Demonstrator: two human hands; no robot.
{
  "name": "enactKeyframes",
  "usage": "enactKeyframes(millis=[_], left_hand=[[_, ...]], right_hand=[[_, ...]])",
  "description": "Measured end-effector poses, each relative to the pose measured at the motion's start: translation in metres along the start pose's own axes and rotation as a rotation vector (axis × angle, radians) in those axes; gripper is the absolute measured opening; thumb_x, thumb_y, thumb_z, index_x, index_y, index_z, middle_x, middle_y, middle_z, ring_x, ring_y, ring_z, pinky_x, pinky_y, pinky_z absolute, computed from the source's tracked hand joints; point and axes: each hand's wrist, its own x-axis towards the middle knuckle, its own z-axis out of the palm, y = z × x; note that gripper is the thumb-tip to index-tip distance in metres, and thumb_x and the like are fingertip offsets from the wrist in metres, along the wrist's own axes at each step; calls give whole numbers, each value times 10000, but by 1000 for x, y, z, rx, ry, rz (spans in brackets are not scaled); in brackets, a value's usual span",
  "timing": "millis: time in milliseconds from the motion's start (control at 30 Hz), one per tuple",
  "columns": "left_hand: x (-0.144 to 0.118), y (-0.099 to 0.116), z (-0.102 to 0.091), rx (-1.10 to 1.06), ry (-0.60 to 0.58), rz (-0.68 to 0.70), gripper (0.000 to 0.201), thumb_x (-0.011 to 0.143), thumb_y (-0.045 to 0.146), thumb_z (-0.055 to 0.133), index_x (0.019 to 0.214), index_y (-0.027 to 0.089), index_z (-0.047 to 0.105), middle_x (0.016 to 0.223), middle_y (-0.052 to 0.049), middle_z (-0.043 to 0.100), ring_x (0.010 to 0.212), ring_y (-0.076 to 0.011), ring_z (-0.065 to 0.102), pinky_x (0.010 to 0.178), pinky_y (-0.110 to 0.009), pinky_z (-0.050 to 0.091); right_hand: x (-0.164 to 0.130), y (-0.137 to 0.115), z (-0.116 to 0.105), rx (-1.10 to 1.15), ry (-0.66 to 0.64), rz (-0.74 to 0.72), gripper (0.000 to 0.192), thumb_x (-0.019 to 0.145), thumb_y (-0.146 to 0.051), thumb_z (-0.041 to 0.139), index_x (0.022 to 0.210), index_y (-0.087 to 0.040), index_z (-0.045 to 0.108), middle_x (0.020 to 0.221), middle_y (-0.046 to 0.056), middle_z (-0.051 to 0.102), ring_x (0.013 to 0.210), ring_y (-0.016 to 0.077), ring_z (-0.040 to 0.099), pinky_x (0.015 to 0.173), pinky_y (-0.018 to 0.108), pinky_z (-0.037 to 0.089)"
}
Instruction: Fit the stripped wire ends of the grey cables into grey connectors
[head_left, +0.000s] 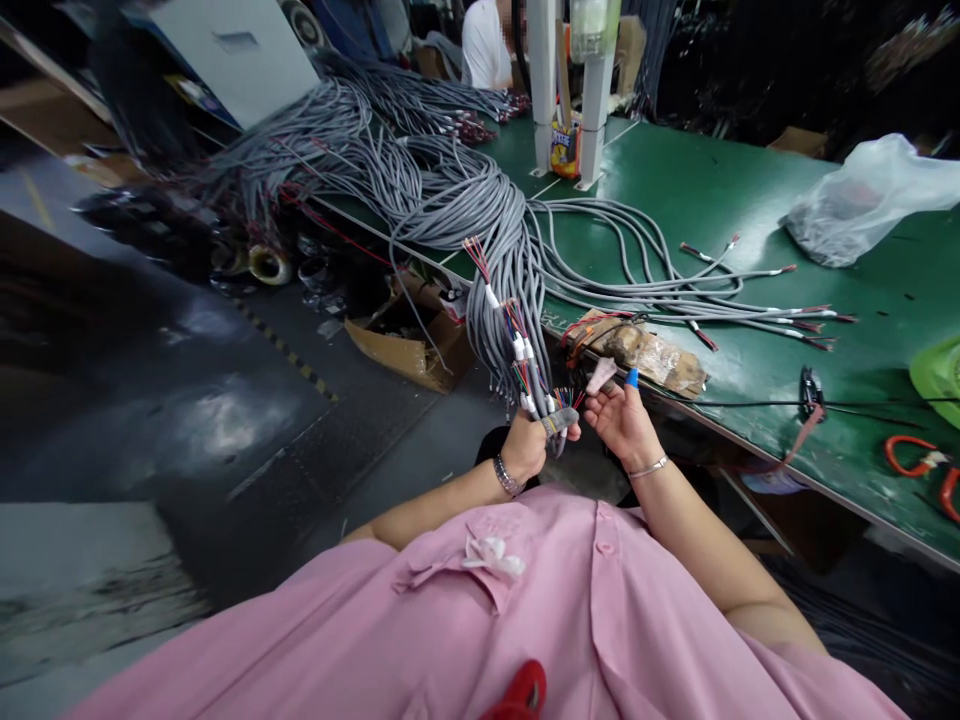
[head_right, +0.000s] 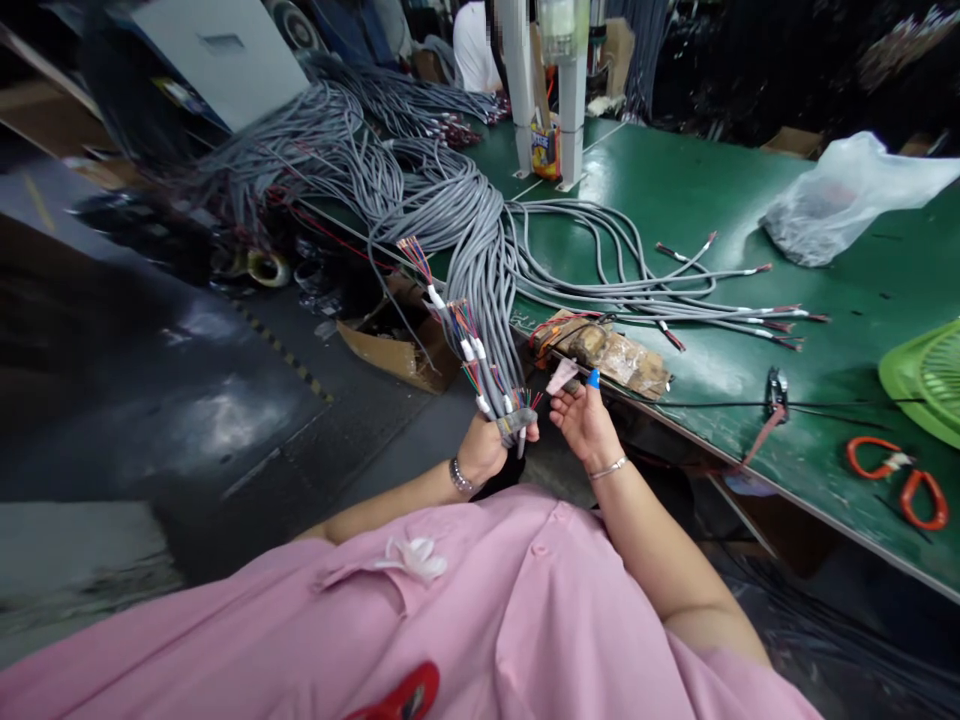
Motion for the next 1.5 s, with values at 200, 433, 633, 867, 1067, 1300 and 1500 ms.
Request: enactKeyframes(millis=[200, 433, 633, 867, 1067, 1300, 1500], left_hand=[[0, 2, -17, -14, -104, -79, 305, 717, 362, 729, 855, 90, 718, 768, -110, 717, 724, -205, 690, 668, -290, 514], [0, 8, -24, 69, -216, -66, 284, 692, 327, 758, 850, 94, 717, 750, -100, 710, 660, -174, 662, 638, -277, 496], [-7, 10, -26, 275, -322, -61, 322, 602, 353, 818, 761, 94, 712, 651, -52, 666, 611, -152, 610, 644, -290, 505], [-15, 18, -26, 451, -481, -7, 337, 617, 357, 807, 811, 95, 725, 661, -6, 636, 626, -127, 555, 620, -251, 475], [-16, 12, -33, 216, -381, 13, 359, 637, 396, 800, 822, 98, 722, 719, -59, 684, 695, -165, 620, 714, -303, 503], [-11, 31, -53, -279, -60, 51, 254, 693, 400, 728, 738, 155, 676, 477, 15, 540, 433, -94, 481, 500, -256, 412], [-15, 38, -57, -170, -100, -5, 207, 649, 323, 740, 753, 157, 675, 367, 76, 346, 407, -95, 444, 505, -258, 375]], right_hand=[[-11, -2, -14, -139, 46, 29, 421, 745, -636, 620, 811, -220, 625, 813, 18, 657, 647, 122, 577, 588, 244, 492], [-33, 4, 3, -543, -50, -134, 266, 784, -440, 677, 898, -200, 681, 793, 8, 635, 604, 99, 511, 575, 240, 443], [-48, 8, 38, -886, -208, -330, 300, 824, -418, 632, 1069, -246, 652, 911, 29, 652, 701, 155, 575, 655, 298, 495], [-50, 4, 36, -1012, -322, -387, 175, 813, -381, 660, 865, -215, 680, 853, 30, 622, 733, 159, 554, 649, 276, 486], [-65, 1, 24, -929, -212, -406, 151, 797, -352, 683, 862, -219, 654, 784, 2, 602, 707, 140, 535, 691, 272, 480], [-78, -12, -9, -849, -26, -406, 205, 735, -342, 740, 906, -241, 686, 813, 2, 631, 683, 135, 530, 621, 261, 456], [-91, 4, 4, -997, -107, -357, 199, 764, -404, 694, 816, -211, 686, 760, 19, 633, 655, 151, 537, 597, 278, 454]])
